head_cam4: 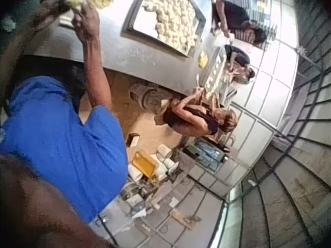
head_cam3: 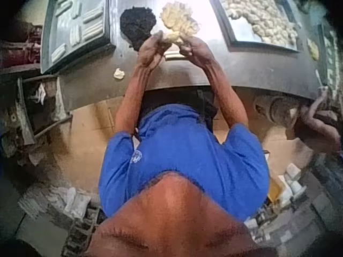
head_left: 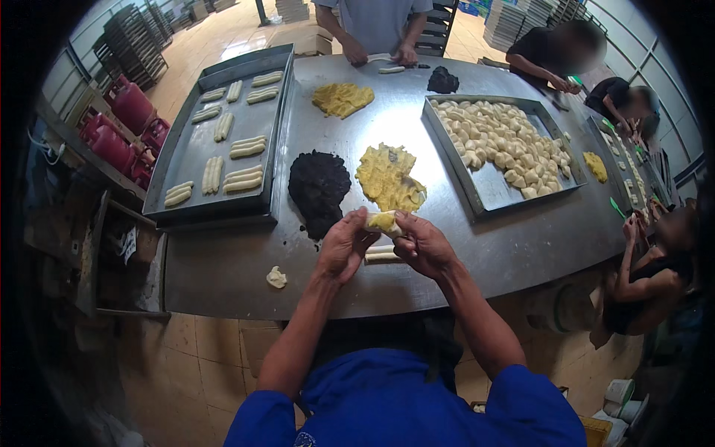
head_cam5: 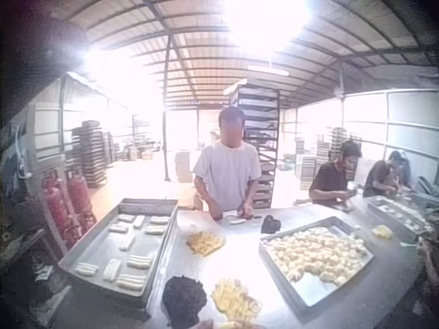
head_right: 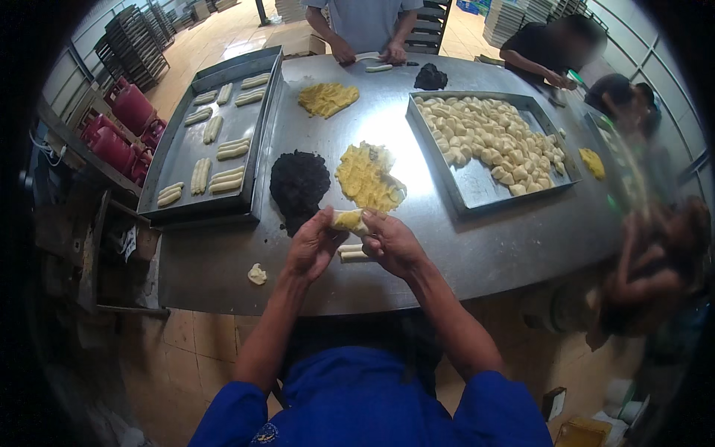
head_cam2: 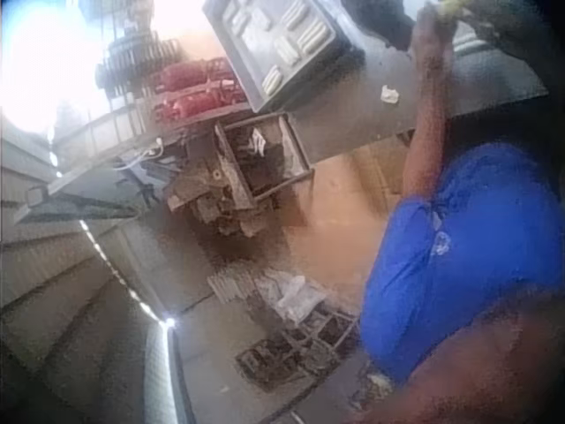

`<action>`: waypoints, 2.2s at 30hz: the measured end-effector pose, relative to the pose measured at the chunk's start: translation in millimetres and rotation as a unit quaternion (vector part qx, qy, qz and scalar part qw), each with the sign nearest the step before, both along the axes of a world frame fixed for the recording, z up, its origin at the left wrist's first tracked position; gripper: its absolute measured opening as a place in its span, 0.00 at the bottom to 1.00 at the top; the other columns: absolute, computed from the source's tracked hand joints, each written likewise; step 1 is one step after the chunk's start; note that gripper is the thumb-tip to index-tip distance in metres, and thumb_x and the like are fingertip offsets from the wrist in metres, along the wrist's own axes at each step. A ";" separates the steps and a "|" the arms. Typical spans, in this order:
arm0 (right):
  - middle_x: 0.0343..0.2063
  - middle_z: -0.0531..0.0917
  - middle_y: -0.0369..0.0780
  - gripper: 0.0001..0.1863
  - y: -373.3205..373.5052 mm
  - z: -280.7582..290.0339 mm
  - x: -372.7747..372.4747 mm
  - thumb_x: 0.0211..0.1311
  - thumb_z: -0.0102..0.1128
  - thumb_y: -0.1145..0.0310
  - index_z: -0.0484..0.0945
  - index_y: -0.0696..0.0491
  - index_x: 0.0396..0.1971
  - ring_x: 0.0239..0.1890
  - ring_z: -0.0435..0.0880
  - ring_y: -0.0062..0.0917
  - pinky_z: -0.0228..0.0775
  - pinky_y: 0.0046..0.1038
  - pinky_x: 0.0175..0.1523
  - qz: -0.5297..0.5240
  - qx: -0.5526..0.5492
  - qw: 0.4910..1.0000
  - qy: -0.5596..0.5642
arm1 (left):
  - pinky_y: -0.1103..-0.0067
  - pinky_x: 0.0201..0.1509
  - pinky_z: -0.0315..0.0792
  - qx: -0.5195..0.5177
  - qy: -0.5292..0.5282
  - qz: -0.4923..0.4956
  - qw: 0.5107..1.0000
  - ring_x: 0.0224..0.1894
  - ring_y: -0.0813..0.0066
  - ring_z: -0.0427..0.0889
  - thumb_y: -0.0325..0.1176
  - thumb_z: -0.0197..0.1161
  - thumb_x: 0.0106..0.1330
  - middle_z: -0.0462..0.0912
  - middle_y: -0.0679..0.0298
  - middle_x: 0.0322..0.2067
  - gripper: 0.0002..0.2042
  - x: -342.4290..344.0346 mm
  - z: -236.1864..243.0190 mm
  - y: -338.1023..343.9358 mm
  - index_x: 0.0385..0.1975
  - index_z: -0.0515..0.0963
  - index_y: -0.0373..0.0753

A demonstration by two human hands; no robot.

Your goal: Manually assemble and shape pieces of dough with various fillings at a bakery workstation.

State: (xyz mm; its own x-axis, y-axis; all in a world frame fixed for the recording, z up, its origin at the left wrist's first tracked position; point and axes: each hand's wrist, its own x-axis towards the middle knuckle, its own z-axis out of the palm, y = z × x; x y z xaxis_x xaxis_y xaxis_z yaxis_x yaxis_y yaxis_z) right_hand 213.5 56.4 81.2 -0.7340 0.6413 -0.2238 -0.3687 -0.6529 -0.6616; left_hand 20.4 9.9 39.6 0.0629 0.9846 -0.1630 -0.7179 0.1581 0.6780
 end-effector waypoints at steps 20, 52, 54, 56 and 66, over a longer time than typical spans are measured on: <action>0.42 0.86 0.49 0.15 -48.4 27.8 19.6 0.75 0.57 0.64 0.81 0.59 0.51 0.44 0.85 0.35 0.77 0.37 0.45 0.038 0.487 0.782 -0.388 | 0.78 0.47 0.83 -0.052 0.246 -0.067 0.966 0.41 0.74 0.87 0.36 0.68 0.72 0.88 0.58 0.39 0.13 2.4 35.8 -62.6 0.45 0.84 0.30; 0.34 0.86 0.37 0.13 -71.5 25.6 -14.0 0.69 0.67 0.64 0.83 0.59 0.44 0.37 0.82 0.19 0.76 0.24 0.43 0.090 0.438 0.813 -0.373 | 0.75 0.48 0.77 -0.056 0.707 0.155 0.687 0.41 0.66 0.84 0.27 0.67 0.66 0.83 0.57 0.48 0.18 -123.7 -13.5 -154.2 0.55 0.77 0.35; 0.39 0.87 0.38 0.17 -77.4 4.8 -44.9 0.69 0.68 0.62 0.82 0.58 0.50 0.42 0.85 0.22 0.77 0.27 0.46 0.086 0.478 0.805 -0.342 | 0.76 0.48 0.78 -0.051 0.616 0.138 0.774 0.42 0.70 0.84 0.26 0.66 0.67 0.84 0.59 0.48 0.15 -110.7 -4.3 -150.7 0.53 0.77 0.35; 0.41 0.87 0.38 0.22 -80.4 -14.9 -73.9 0.67 0.69 0.60 0.80 0.57 0.55 0.44 0.86 0.26 0.78 0.29 0.49 0.053 0.449 0.843 -0.290 | 0.77 0.48 0.78 -0.052 0.512 0.114 0.850 0.44 0.74 0.84 0.24 0.64 0.69 0.84 0.61 0.49 0.13 -99.9 11.1 -151.4 0.52 0.78 0.36; 0.38 0.87 0.39 0.09 -73.7 11.0 -69.5 0.66 0.69 0.70 0.85 0.60 0.41 0.36 0.83 0.19 0.76 0.24 0.43 0.088 0.502 0.819 -0.263 | 0.78 0.43 0.81 -0.067 0.180 0.017 0.981 0.41 0.74 0.85 0.27 0.67 0.70 0.84 0.60 0.39 0.06 -66.2 32.7 -134.4 0.42 0.77 0.34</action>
State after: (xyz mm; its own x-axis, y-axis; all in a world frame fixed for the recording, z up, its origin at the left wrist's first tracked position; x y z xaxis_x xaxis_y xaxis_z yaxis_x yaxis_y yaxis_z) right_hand 144.0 -17.2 92.2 -0.8063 0.5904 0.0361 0.1814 0.3050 -0.9349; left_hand -45.8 -124.5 72.3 -0.0559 0.9533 -0.2968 -0.4426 0.2428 0.8632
